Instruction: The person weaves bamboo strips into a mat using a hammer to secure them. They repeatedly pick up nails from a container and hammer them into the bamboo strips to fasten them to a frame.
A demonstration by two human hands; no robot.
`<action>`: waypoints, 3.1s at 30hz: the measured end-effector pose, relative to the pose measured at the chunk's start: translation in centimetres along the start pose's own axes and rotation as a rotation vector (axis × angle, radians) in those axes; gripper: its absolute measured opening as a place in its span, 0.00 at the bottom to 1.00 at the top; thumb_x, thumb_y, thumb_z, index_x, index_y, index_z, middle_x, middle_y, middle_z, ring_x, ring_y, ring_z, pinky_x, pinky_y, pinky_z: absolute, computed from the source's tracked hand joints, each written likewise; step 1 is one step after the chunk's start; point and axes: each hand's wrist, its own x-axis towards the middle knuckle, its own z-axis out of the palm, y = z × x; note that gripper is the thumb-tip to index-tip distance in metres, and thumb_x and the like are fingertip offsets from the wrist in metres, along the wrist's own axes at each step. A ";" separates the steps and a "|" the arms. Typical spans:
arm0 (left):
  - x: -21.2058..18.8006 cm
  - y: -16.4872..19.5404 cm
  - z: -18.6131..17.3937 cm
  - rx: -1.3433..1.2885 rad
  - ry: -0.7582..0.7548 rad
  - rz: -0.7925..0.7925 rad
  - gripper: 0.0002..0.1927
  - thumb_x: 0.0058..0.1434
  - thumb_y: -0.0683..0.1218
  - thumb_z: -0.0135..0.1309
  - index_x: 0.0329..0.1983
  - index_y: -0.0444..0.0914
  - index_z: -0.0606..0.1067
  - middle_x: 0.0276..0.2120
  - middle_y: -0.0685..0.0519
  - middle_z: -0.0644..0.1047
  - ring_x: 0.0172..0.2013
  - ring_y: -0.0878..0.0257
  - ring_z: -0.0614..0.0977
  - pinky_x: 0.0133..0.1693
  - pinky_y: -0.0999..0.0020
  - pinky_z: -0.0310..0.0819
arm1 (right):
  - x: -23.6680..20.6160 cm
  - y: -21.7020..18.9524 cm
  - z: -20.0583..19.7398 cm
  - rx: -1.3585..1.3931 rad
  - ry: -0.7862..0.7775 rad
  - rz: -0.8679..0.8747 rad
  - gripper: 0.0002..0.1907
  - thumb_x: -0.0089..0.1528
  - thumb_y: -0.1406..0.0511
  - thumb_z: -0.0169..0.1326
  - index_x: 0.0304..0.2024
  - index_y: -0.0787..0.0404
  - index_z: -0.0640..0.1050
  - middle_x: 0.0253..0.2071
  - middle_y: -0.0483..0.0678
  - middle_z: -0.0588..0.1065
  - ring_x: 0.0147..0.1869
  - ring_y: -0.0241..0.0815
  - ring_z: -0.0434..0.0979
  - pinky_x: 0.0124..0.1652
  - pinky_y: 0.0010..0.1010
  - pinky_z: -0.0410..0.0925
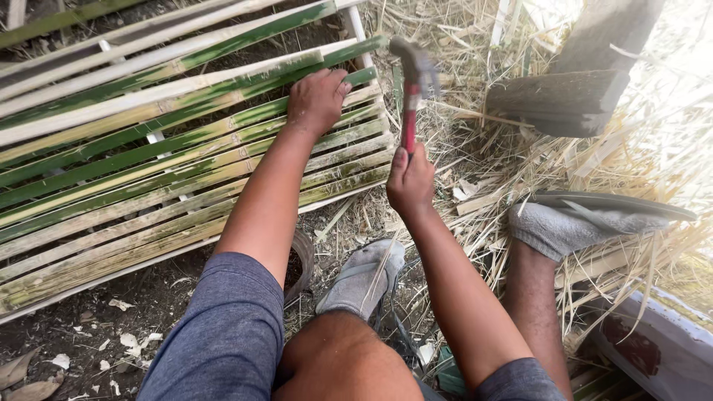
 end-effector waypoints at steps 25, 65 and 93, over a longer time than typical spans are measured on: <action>-43.4 -6.4 -17.1 -0.302 0.282 -0.178 0.14 0.62 0.48 0.55 0.47 0.39 0.80 0.45 0.42 0.81 0.48 0.45 0.82 0.51 0.54 0.75 | -28.2 -10.7 -15.8 -0.040 0.255 -0.346 0.17 0.69 0.62 0.55 0.57 0.66 0.76 0.60 0.60 0.68 0.52 0.50 0.78 0.53 0.37 0.71; -2.6 -20.9 -13.4 0.272 0.529 -0.169 0.17 0.60 0.50 0.66 0.51 0.42 0.81 0.47 0.52 0.75 0.53 0.51 0.73 0.57 0.46 0.57 | 26.5 -16.5 6.8 -0.450 -0.191 -0.809 0.11 0.62 0.66 0.63 0.46 0.58 0.80 0.51 0.54 0.76 0.59 0.57 0.70 0.57 0.50 0.62; -7.1 -25.3 -17.7 0.364 0.449 -0.115 0.12 0.68 0.46 0.62 0.53 0.40 0.80 0.49 0.50 0.72 0.55 0.53 0.71 0.60 0.51 0.63 | 20.3 -18.0 10.3 -0.267 -0.084 -0.949 0.09 0.66 0.61 0.69 0.46 0.51 0.82 0.48 0.43 0.76 0.55 0.51 0.71 0.54 0.45 0.62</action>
